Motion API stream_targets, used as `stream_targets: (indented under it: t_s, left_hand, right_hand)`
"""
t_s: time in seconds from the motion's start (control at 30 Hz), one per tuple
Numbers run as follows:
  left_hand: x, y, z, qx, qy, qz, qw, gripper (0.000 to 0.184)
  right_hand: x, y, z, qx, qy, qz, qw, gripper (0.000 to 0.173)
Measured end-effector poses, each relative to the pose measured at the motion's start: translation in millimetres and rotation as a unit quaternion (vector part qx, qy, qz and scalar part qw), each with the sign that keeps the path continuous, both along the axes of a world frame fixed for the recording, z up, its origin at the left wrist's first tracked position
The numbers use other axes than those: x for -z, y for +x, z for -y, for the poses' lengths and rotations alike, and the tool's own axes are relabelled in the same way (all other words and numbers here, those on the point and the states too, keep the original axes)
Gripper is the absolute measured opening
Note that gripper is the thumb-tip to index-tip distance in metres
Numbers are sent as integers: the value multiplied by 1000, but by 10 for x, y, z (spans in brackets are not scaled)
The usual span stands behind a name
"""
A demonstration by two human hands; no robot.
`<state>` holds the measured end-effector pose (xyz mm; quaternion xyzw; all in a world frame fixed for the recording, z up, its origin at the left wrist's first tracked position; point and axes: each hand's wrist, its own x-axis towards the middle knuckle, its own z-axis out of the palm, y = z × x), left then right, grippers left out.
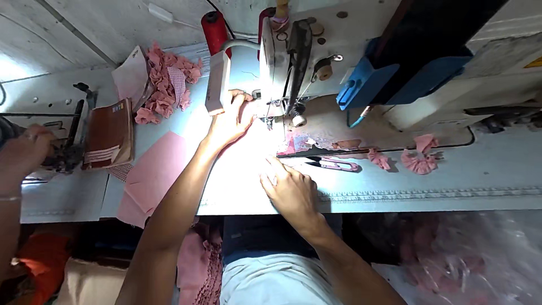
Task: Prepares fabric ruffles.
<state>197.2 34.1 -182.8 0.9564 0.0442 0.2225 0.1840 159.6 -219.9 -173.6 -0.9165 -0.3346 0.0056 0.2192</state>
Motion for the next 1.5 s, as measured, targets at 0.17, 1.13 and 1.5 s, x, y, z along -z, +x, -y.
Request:
stream_targets:
  t_s: [0.17, 1.13, 1.5]
  left_hand:
    - [11, -67, 51, -32, -18, 52, 998, 44]
    - [-2279, -807, -1530, -292, -60, -8, 955, 35]
    - [-3073, -779, -1455, -214, -133, 329, 910, 37]
  right_hand:
    - [197, 22, 186, -76, 197, 13, 977, 34]
    - [250, 110, 255, -101, 308, -40, 945, 29]
    - [259, 77, 257, -101, 303, -38, 947, 29]
